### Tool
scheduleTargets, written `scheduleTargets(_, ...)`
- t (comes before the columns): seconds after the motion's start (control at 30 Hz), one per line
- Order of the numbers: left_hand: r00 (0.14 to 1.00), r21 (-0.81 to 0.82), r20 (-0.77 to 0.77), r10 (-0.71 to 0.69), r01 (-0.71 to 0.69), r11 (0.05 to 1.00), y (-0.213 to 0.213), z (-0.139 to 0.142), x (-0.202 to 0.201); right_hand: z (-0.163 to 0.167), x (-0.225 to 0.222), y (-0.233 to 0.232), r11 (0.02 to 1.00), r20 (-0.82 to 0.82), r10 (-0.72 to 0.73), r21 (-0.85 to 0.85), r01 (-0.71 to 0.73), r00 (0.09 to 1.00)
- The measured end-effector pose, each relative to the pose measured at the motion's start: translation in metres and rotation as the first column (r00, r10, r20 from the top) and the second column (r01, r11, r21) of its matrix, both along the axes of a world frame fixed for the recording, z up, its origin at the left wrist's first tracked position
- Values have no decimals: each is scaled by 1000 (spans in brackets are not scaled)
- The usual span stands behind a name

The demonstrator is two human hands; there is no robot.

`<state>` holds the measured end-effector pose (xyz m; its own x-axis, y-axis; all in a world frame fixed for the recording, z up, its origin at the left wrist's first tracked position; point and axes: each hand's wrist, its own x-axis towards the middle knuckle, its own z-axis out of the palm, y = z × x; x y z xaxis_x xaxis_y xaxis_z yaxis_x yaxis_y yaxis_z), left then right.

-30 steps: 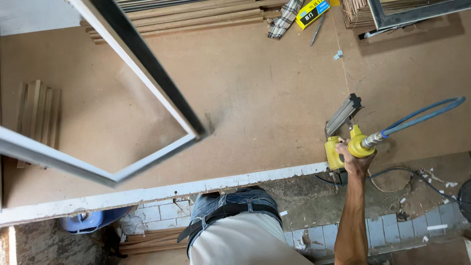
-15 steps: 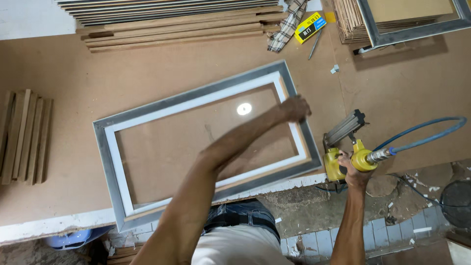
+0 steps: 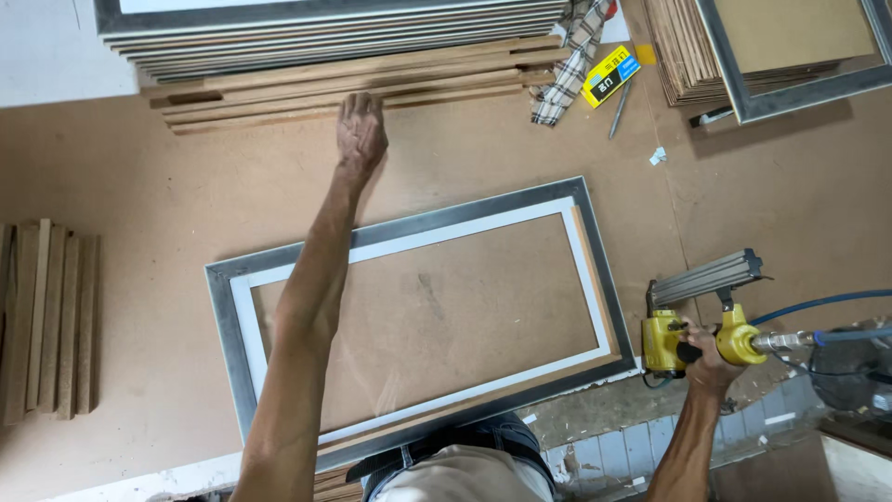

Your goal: The person places thin wooden strips along the inside edge of a picture frame on the workbench and fastens them with a pneumatic nail gun, working around the frame. They lift finished frames onto a stack and take new frame blanks from the pile, repeating the nailing process on several frames.

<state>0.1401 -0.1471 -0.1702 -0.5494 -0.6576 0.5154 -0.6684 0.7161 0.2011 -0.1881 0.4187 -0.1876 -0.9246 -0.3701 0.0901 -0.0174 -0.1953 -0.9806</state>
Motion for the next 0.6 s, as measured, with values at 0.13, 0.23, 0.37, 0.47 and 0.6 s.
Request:
scheduleTargets(0.13, 992, -5, -50, -119, 119, 993, -11, -8, 24, 22, 8, -9, 999, -69, 38, 23, -37, 997)
scheduleTargets(0.23, 989, -82, -103, -105, 97, 992, -14, -14, 20, 31, 14, -13, 999, -83, 28, 31, -25, 996)
scheduleTargets(0.37, 994, 33, -50, -97, 99, 995, -4, -19, 28, 31, 14, -17, 999, -51, 43, -9, -44, 998)
scheduleTargets(0.47, 942, 227, -180, -284, 321, 919, 35, -30, 43, 24, 6, -14, 999, -87, 30, -22, -32, 996)
scheduleTargets(0.6, 927, 253, -215, -308, 358, 899, 115, -46, 59, 15, -1, -3, 999, -49, -33, -3, 32, 998)
